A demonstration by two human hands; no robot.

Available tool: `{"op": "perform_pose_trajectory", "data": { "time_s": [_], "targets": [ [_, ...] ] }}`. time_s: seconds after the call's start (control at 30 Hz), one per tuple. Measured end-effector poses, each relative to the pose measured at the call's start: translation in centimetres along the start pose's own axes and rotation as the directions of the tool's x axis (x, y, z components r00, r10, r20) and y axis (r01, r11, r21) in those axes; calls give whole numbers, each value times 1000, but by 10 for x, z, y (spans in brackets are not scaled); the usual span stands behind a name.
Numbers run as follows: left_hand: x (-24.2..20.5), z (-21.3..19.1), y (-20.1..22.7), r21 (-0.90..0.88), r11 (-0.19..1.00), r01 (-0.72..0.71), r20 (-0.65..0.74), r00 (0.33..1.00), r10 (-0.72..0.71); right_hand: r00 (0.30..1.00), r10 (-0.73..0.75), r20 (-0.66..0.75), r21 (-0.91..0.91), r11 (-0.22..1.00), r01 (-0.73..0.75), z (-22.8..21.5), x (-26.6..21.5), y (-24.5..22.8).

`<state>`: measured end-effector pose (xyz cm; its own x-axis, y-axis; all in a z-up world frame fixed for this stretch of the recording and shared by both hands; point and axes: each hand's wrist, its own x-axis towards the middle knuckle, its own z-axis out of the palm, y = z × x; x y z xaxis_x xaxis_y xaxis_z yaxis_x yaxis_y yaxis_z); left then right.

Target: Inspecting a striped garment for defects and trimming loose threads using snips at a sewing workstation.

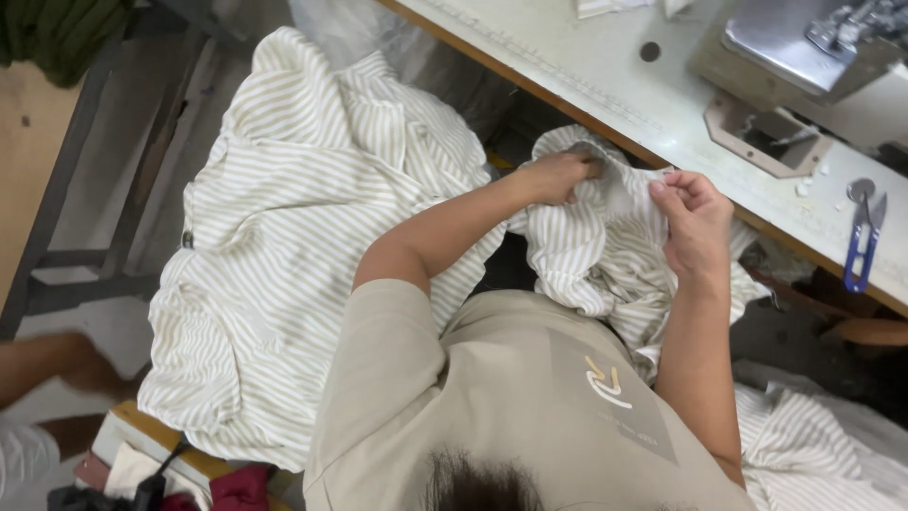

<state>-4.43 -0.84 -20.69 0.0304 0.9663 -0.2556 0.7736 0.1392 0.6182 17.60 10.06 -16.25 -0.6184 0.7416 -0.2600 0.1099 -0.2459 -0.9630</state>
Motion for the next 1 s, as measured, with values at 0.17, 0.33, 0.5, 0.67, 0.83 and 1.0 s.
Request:
{"op": "perform_pose_trajectory", "data": {
  "time_s": [0.17, 0.33, 0.5, 0.67, 0.83, 1.0],
  "targets": [
    [29, 44, -48, 125, 990, 63, -63, 996, -55, 999, 29, -34, -44, 999, -31, 5, -6, -6],
    [11, 2, -26, -194, 976, -100, -63, 994, 89, 993, -72, -96, -74, 995, 65, 1, -5, -2],
    [-11, -63, 37, -315, 878, -360, -209, 929, 306, 955, -237, -180, -162, 964, 209, 2, -2, -10],
    [-2, -67, 56, -239, 754, -611, -349, 779, 521, 932, -355, -80, -162, 927, 339, 33, -8, -19],
    [-12, -113, 59, 332, 876, -351, -332, 825, 457, 976, -199, 84, -48, 978, 204, 52, -24, -30],
    [-49, -158, 82, -24, 954, -297, -297, 914, 277, 983, -173, 64, -30, 984, 175, 46, -21, -30]
  ]
}}
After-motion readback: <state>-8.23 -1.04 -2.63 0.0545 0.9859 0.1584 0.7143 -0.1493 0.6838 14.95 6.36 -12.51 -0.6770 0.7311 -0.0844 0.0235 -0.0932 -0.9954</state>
